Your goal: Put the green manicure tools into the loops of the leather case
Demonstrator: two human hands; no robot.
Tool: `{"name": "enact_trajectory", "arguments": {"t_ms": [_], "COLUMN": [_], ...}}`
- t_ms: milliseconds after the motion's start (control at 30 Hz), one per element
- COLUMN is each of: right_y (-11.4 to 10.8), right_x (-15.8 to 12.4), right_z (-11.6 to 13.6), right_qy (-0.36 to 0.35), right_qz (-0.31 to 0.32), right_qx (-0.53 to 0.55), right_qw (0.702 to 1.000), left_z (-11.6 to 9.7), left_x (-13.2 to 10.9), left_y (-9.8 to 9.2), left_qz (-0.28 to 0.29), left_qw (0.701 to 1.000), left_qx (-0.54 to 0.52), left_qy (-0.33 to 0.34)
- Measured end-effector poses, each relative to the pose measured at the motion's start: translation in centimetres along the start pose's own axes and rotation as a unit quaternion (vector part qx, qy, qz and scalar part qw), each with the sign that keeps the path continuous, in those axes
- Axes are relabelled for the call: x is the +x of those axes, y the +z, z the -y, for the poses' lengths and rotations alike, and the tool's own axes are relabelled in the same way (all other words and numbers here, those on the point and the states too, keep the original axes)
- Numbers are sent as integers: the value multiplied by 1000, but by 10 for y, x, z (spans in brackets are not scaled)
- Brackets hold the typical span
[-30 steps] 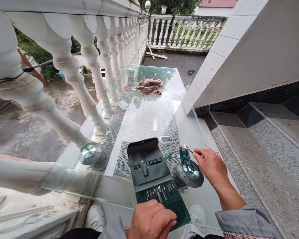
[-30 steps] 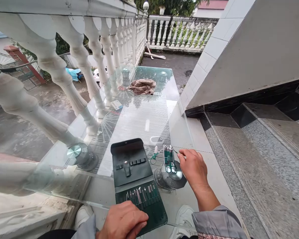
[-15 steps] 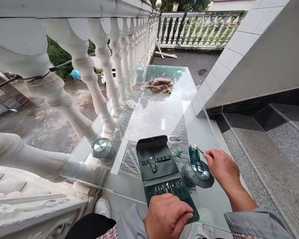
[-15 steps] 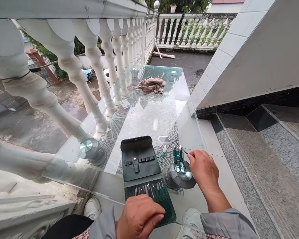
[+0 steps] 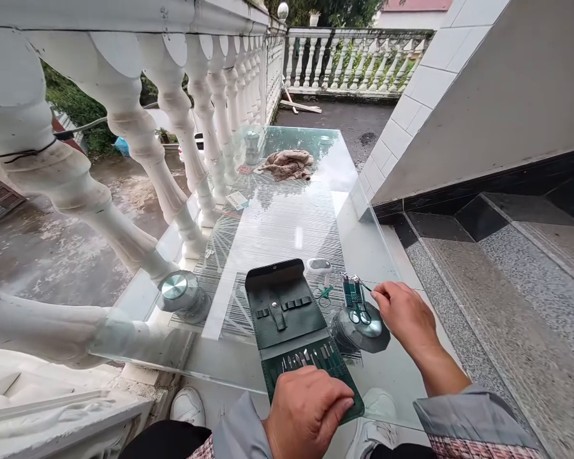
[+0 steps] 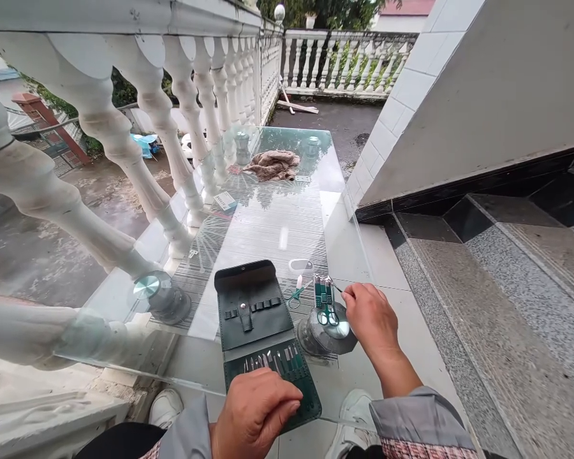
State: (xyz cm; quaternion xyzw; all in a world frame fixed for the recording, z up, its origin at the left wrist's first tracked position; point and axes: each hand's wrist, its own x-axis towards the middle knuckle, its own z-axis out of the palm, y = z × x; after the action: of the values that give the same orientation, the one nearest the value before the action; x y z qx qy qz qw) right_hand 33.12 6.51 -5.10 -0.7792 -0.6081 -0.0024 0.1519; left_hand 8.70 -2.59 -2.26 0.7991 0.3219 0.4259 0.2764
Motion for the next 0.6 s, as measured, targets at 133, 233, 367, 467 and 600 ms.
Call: {"name": "enact_trajectory", "arguments": {"t_ms": [133,233,367,467,600], "right_y": [-1,-3,-3,2,8], "right_x": [0,0,-2,-3,-3], "right_z": [3,10,19,23,24], "right_qy": [-9,-25,-59,-86,-107], "right_qz": [-31,-77,-88,-66,-45], "right_qx": [7,45,88,70,31], "right_qw": [999,996,991,992,993], "left_z": [0,-1,-1,-1,0], "left_x": [0,0,0,-1,-2], "left_y": [-1,-3,-5,-6,-4], "left_qz": [-2,-4,-7,-6,0], "left_qw": [1000,1000,1000,1000,1000], "left_qx": [-3,-7,-4,1,2], "left_qy": [8,13,14,14,13]}}
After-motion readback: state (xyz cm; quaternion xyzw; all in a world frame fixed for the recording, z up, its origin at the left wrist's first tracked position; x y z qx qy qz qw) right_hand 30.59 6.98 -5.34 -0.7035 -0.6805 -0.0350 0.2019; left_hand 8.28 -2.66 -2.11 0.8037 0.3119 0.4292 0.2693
